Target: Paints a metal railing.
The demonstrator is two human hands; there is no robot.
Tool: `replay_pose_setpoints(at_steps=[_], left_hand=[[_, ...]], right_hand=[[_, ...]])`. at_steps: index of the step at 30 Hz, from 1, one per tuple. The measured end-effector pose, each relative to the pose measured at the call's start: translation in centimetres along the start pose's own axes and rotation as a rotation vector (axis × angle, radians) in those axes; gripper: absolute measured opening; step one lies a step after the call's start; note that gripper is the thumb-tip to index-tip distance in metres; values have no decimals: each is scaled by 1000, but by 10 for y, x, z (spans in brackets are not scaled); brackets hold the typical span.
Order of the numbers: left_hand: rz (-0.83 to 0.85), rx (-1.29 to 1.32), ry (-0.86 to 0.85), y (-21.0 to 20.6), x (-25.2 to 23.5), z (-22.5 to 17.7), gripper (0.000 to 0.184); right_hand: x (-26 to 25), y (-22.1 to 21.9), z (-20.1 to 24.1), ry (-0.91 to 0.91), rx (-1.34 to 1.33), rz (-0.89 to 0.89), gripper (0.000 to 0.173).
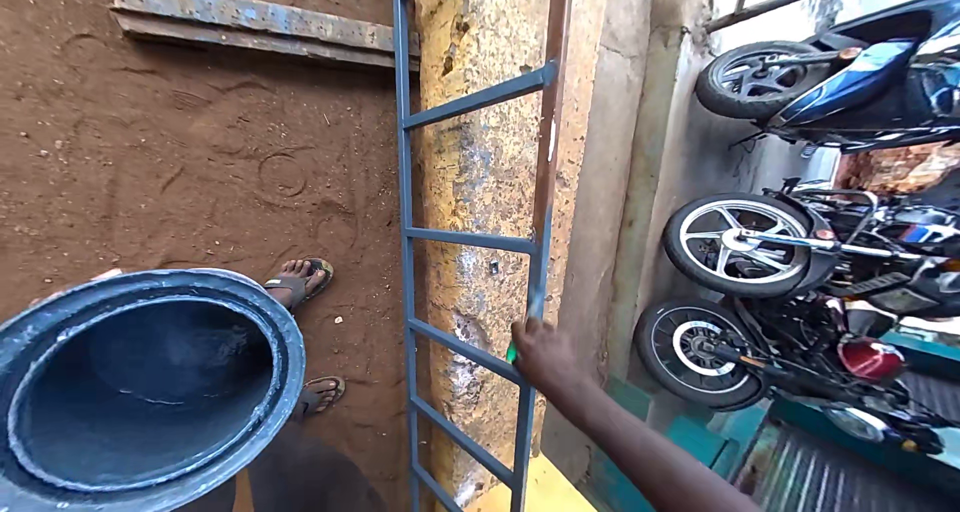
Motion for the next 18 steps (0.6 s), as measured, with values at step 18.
replay_pose_setpoints(at_steps=[18], left_hand=[[-106, -26, -89, -2, -7, -9, 40]], right_hand=[[-4, -24, 17, 94, 13, 375, 32]])
Point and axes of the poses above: each hand's wrist, its own x-axis away from the middle knuckle, its own y-axis out of the back of the hand, z = x × y, the point moved 1 cm from there along -x, towards the middle knuckle, and after that the axes turned 14 degrees about y, right-handed, at the moved point
